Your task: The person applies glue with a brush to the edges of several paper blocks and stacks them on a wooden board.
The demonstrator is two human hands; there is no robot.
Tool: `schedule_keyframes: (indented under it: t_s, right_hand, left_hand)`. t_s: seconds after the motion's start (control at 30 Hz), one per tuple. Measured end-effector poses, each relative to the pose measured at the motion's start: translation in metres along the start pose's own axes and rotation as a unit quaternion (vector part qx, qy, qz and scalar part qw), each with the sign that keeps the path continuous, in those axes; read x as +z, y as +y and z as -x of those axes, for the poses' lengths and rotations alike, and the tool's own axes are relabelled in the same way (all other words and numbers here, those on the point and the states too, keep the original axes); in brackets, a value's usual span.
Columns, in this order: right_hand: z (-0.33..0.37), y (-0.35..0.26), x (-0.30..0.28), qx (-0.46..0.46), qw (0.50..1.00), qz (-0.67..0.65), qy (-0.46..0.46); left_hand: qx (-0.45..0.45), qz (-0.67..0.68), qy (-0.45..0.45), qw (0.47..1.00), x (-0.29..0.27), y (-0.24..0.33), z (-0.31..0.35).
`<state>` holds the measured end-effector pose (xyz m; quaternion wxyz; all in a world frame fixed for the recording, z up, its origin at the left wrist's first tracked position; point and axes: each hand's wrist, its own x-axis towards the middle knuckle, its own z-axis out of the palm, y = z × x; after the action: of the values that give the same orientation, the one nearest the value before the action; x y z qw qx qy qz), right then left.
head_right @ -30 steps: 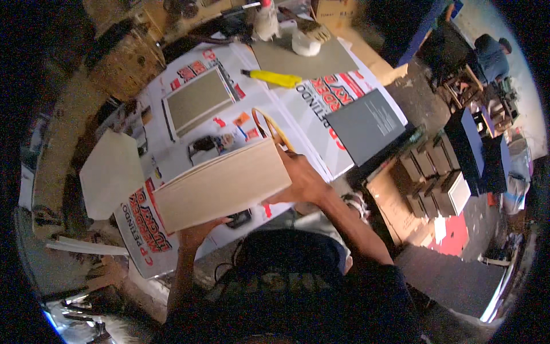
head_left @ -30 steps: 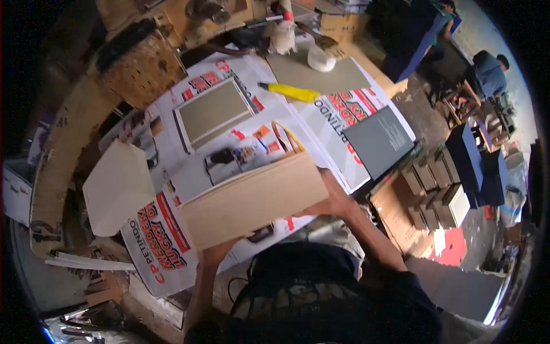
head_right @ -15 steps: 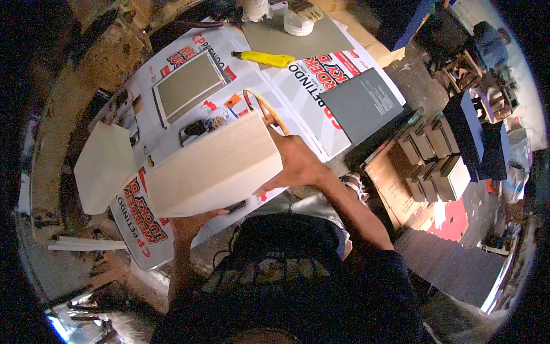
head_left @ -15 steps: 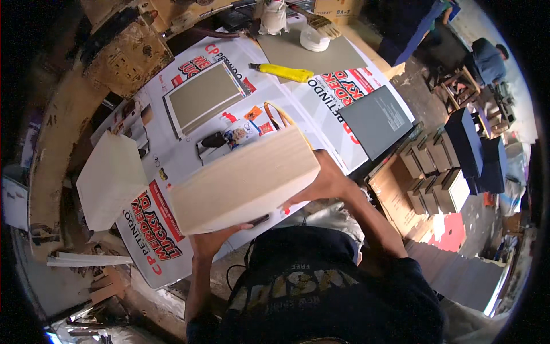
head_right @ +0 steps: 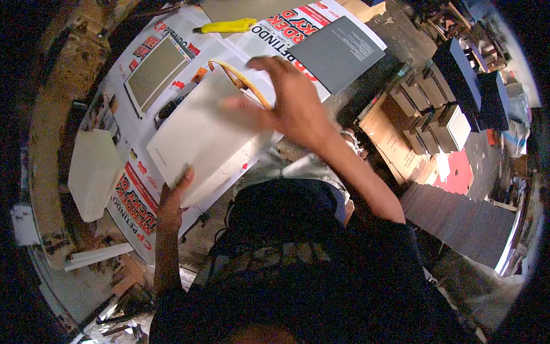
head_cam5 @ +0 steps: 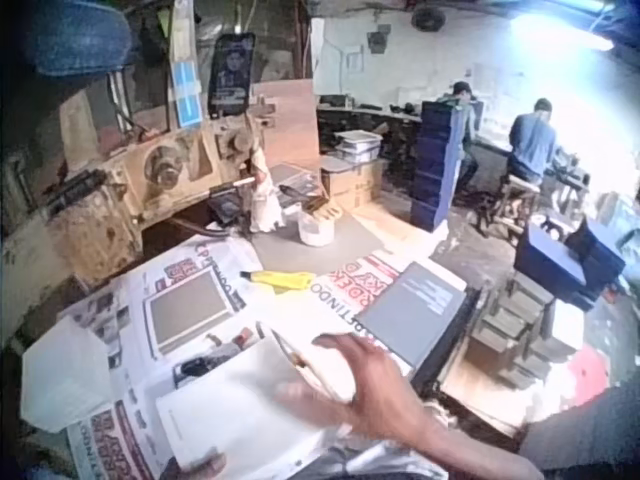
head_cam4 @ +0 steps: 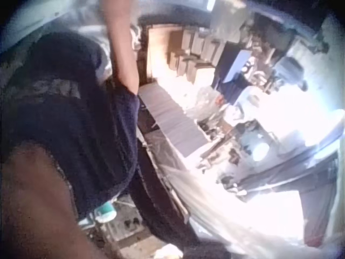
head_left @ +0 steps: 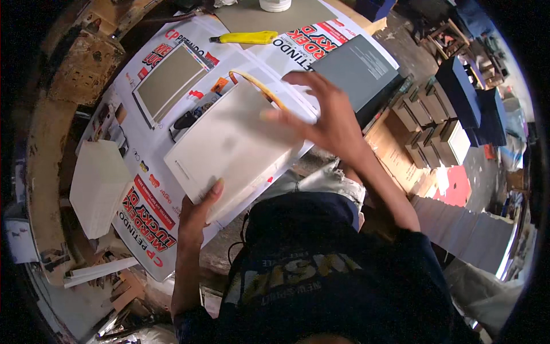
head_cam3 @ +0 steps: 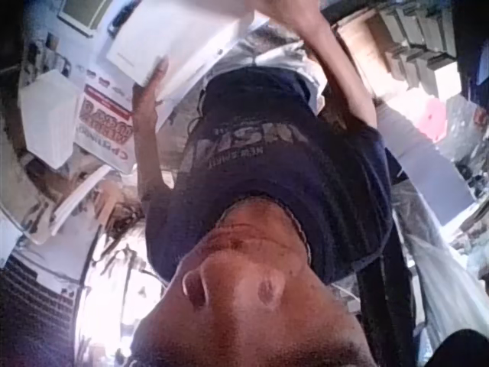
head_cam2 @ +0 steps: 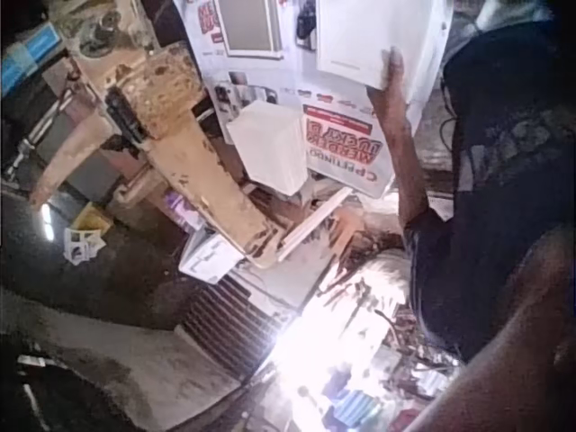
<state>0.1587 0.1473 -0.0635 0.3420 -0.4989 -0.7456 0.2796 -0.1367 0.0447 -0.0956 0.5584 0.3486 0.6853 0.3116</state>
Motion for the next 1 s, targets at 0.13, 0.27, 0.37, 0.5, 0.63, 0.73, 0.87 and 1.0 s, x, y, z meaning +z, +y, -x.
schedule_keyframes:
  t_s: [0.13, 0.27, 0.37, 0.5, 0.63, 0.73, 0.87, 1.0]
  right_hand:
    - [0.07, -0.017, 0.037, -0.298, 0.941, 0.152, -0.053]
    - [0.09, -0.004, 0.069, -0.408, 0.883, 0.23, 0.038]
    - [0.071, -0.023, 0.043, -0.437, 0.88, 0.188, 0.015]
    - [0.041, -0.052, 0.013, -0.371, 0.905, 0.157, -0.135]
    - [-0.016, -0.068, 0.014, -0.316, 0.917, 0.087, -0.228]
    - [-0.048, -0.079, 0.001, -0.261, 0.91, 0.141, -0.288]
    - [-0.066, -0.096, -0.013, -0.287, 0.911, 0.112, -0.274]
    - [-0.073, -0.071, 0.006, -0.309, 0.903, 0.111, -0.278]
  left_hand:
    - [-0.042, 0.031, 0.002, 0.999, -0.004, -0.014, 0.009]
    - [-0.077, 0.157, -0.082, 0.981, -0.025, -0.058, 0.008]
    - [-0.134, 0.021, -0.041, 0.99, -0.025, -0.001, 0.048]
    - [0.207, -0.098, 0.061, 0.971, -0.042, 0.045, 0.062]
    - [0.41, -0.297, 0.098, 0.857, -0.042, 0.04, 0.059]
    - [0.457, -0.356, 0.169, 0.798, 0.002, 0.069, 0.045]
    - [0.454, -0.316, 0.193, 0.81, 0.002, 0.085, 0.047]
    - [0.429, -0.323, 0.198, 0.82, 0.003, 0.076, 0.035]
